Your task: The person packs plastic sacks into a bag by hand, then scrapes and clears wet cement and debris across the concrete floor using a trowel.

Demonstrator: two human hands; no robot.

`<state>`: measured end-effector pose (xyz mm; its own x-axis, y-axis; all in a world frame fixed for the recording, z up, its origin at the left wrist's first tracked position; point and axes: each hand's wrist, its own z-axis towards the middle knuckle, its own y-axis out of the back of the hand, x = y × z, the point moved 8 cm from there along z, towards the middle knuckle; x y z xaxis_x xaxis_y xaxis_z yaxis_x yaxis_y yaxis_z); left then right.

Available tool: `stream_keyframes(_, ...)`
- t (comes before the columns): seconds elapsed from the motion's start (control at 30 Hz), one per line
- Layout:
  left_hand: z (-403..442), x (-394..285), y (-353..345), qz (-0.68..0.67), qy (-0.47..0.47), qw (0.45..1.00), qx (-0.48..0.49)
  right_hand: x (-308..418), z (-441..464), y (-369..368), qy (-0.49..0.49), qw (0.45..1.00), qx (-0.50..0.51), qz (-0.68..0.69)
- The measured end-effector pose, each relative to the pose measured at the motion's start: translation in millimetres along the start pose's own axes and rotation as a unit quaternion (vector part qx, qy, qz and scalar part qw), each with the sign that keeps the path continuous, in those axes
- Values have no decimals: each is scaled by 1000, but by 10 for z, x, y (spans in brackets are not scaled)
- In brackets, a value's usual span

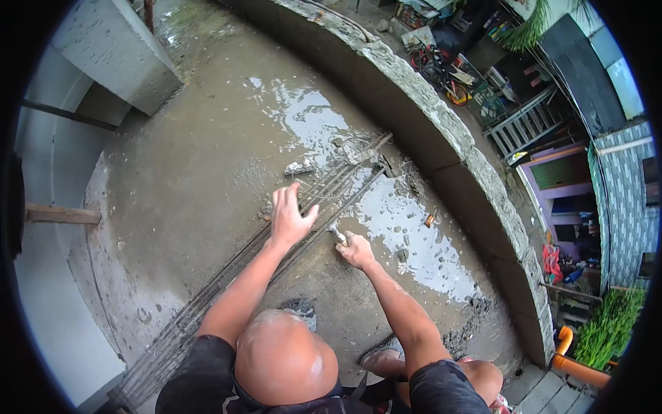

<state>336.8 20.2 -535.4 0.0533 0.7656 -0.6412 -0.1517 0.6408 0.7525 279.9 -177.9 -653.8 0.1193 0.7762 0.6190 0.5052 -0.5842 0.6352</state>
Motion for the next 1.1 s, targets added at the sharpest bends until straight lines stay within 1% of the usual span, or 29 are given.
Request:
stream_keyframes(0.03, 119, -87, -211, 15, -4, 999, 47, -5, 0, 24, -7, 1000, -3, 3)
stream_keyframes(0.07, 227, -214, -377, 34, -9, 997, 70, -2, 0, 3, -20, 1000, 14, -1)
stream_keyframes(0.1, 345, -368, -506, 69, -29, 994, 78, -8, -1, -15, -32, 999, 30, -5)
stream_keyframes(0.13, 432, -523, -619, 103, -50, 990, 82, -14, -6, -7, -35, 999, 24, -6)
stream_keyframes(0.17, 464, -648, -740, 100, -56, 990, 81, -4, -9, -4, -25, 1000, 17, 3)
stream_keyframes(0.23, 489, -737, -1114, 201, -56, 966, 152, 20, -10, 6, 11, 1000, -5, 6)
stream_keyframes(0.27, 485, -692, -1266, 198, -59, 967, 150, 0, 14, -23, 17, 1000, -8, 6)
stream_keyframes(0.33, 424, -513, -1473, 308, -60, 946, 83, -56, 20, -46, -4, 1000, 6, 8)
stream_keyframes(0.37, 443, -487, -1314, 305, -17, 950, 63, -34, 11, -28, -3, 1000, 6, 11)
stream_keyframes(0.4, 410, -409, -1263, 239, 36, 963, 121, -20, 21, 3, -2, 1000, 5, 13)
stream_keyframes(0.47, 427, -416, -1275, 228, 48, 960, 155, -28, 1, -21, -24, 999, 21, 11)
stream_keyframes(0.5, 465, -407, -1271, 229, 48, 960, 153, -7, 19, -12, -22, 1000, 20, 11)
stream_keyframes(0.57, 480, -313, -1372, 209, 73, 957, 187, 1, 17, 11, -16, 1000, 6, 5)
stream_keyframes(0.67, 552, -143, -1550, 176, 81, 963, 187, 55, -7, 50, -22, 999, 7, 23)
stream_keyframes(0.7, 551, -126, -1569, 160, 61, 971, 168, 73, -19, 60, -31, 999, 15, 20)
stream_keyframes(0.73, 593, -134, -1516, 163, 64, 970, 166, 81, 13, 52, -27, 999, 17, 21)
stream_keyframes(0.8, 582, -210, -1505, 145, 60, 968, 196, 47, -21, 46, -6, 1000, -8, 26)
stream_keyframes(0.87, 603, -284, -1377, 140, 62, 967, 206, 117, -55, 115, -12, 1000, -1, 27)
stream_keyframes(0.93, 675, -401, -1208, 116, 79, 965, 220, 218, -111, 193, 3, 1000, 13, -14)
stream_keyframes(0.97, 726, -491, -1106, 112, 83, 964, 225, 252, -127, 259, 0, 1000, 13, -10)
stream_keyframes(1.03, 758, -679, -840, 120, 77, 963, 227, 381, -207, 330, 38, 997, 24, -62)
stream_keyframes(1.1, 813, -805, -593, 135, 69, 962, 226, 300, -307, 343, 55, 996, 4, -68)
